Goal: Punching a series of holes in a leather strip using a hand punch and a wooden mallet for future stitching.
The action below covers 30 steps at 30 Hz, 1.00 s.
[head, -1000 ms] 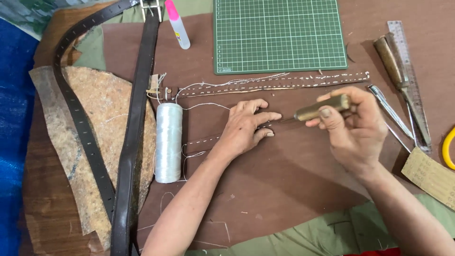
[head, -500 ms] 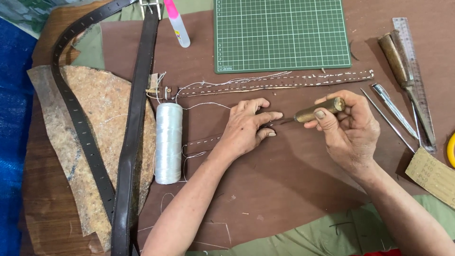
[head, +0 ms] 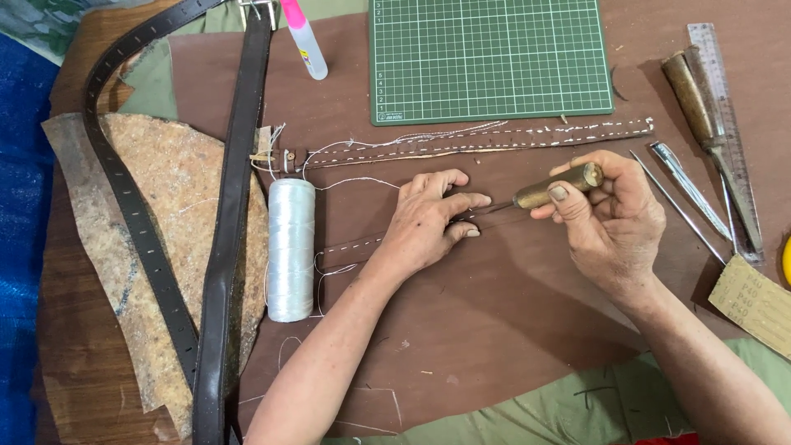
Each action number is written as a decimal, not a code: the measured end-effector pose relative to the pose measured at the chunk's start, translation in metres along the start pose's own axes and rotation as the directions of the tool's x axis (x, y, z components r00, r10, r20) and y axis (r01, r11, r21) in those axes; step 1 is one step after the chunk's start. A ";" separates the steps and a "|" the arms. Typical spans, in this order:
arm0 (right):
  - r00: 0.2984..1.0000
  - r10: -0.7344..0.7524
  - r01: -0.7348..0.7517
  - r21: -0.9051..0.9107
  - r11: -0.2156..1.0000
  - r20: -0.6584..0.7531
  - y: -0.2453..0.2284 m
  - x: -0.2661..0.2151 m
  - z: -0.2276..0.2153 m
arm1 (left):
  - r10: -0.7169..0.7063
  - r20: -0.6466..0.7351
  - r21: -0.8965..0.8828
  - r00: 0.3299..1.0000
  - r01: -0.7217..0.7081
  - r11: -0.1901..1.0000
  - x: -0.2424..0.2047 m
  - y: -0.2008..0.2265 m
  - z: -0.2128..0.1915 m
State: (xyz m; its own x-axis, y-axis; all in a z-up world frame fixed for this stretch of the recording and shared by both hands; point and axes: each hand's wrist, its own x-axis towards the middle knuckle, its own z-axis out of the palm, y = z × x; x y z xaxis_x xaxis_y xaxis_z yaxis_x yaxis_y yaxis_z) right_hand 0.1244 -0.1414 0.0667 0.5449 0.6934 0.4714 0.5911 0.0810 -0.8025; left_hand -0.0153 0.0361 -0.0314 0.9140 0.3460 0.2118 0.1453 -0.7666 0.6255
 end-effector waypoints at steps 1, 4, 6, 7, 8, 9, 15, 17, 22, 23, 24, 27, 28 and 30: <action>1.000 0.005 -0.005 0.012 1.000 0.002 0.000 0.000 0.000 | 0.002 -0.002 0.001 1.000 -0.002 1.000 0.000 0.000 0.000; 1.000 -0.005 0.005 -0.008 1.000 0.007 0.002 -0.001 0.000 | 0.007 -0.006 0.005 1.000 -0.007 1.000 0.000 -0.002 0.002; 1.000 -0.012 0.012 -0.001 1.000 0.010 0.001 -0.001 0.001 | 0.005 -0.004 -0.002 1.000 -0.005 1.000 0.000 -0.002 0.001; 1.000 -0.019 0.019 0.006 1.000 0.011 0.000 -0.001 0.001 | 0.005 -0.003 -0.008 1.000 -0.005 1.000 0.000 -0.002 0.000; 1.000 -0.019 0.018 0.006 1.000 0.011 0.001 -0.001 0.001 | 0.005 -0.003 -0.008 1.000 -0.005 1.000 -0.001 -0.002 0.001; 1.000 -0.023 0.023 0.000 1.000 0.015 0.001 -0.001 0.001 | 0.011 -0.006 -0.013 1.000 -0.011 1.000 -0.001 -0.002 0.001; 0.999 -0.039 0.039 -0.006 0.999 0.027 0.001 0.000 0.002 | 0.020 -0.019 -0.013 1.000 -0.021 1.000 -0.001 -0.003 0.002; 0.999 -0.042 0.043 -0.007 0.999 0.030 0.001 0.000 0.003 | 0.019 -0.013 -0.012 1.000 -0.019 1.000 -0.001 -0.003 0.002; 0.999 -0.041 0.041 -0.007 0.999 0.018 0.000 0.000 0.005 | 0.031 -0.021 -0.016 0.999 -0.031 0.999 -0.001 -0.003 0.001; 0.999 -0.040 0.040 -0.007 0.999 0.019 0.000 0.001 0.004 | 0.030 -0.021 -0.016 0.999 -0.030 0.999 -0.001 -0.003 0.002; 0.998 -0.050 0.050 0.000 0.999 0.030 0.000 0.001 0.004 | 0.033 -0.027 -0.017 0.999 -0.034 0.999 -0.002 -0.003 0.002; 0.997 -0.060 0.059 0.009 0.998 0.047 -0.001 0.001 0.005 | 0.045 -0.042 -0.023 0.998 -0.046 0.999 -0.002 -0.005 0.003; 0.997 -0.059 0.058 0.009 0.998 0.052 -0.002 0.001 0.005 | 0.054 -0.050 -0.028 0.997 -0.056 0.998 -0.003 -0.006 0.004; 0.994 -0.089 0.088 0.017 0.996 0.064 0.000 0.001 0.006 | 0.056 -0.053 -0.016 0.997 -0.057 0.998 -0.003 -0.005 0.004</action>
State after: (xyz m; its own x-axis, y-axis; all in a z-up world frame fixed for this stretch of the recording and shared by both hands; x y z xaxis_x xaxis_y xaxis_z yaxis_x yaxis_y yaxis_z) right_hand 0.1217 -0.1365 0.0651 0.4509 0.7277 0.5169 0.6265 0.1545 -0.7640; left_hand -0.0172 0.0372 -0.0382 0.8992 0.3310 0.2862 0.0871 -0.7763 0.6243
